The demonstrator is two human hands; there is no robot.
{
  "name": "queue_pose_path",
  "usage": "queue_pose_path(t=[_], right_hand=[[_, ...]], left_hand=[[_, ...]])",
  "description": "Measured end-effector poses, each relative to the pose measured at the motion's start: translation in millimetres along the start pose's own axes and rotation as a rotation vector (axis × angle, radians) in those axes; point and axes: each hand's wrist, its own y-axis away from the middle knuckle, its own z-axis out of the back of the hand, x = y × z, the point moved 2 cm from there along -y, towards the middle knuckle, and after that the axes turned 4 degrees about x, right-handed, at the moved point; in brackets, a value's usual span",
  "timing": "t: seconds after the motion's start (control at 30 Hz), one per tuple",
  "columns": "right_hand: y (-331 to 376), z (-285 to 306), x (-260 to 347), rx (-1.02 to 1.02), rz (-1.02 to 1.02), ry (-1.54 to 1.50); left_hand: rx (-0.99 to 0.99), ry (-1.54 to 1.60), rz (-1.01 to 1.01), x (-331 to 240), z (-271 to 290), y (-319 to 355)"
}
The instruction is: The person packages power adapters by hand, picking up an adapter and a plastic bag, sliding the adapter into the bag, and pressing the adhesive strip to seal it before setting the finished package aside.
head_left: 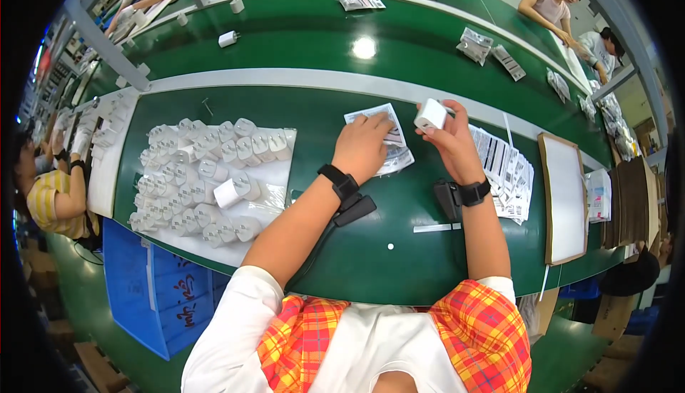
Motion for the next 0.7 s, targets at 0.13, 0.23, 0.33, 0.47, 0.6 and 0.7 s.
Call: queue_pose_path(t=[0.13, 0.23, 0.33, 0.47, 0.6, 0.7], right_hand=[[-5, -13, 1, 0.096, 0.087, 0.522], [5, -20, -6, 0.202, 0.259, 0.911], [17, -27, -12, 0.276, 0.525, 1.233], [1, -34, -14, -0.012, 0.036, 0.872], [-5, -21, -19, 0.091, -0.047, 0.874], [-2, -24, -20, 0.13, -0.034, 0.84]], left_hand=[[0.044, -0.005, -0.004, 7, -5, -5], [0.055, -0.011, 0.058, 20, -12, -3], [0.114, 0.078, 0.126, 19, -11, -4], [0.06, -0.075, 0.041, 3, -8, 2], [0.035, -0.27, 0.042, -7, -6, 7], [-0.001, -0.106, 0.046, -3, 5, 7]])
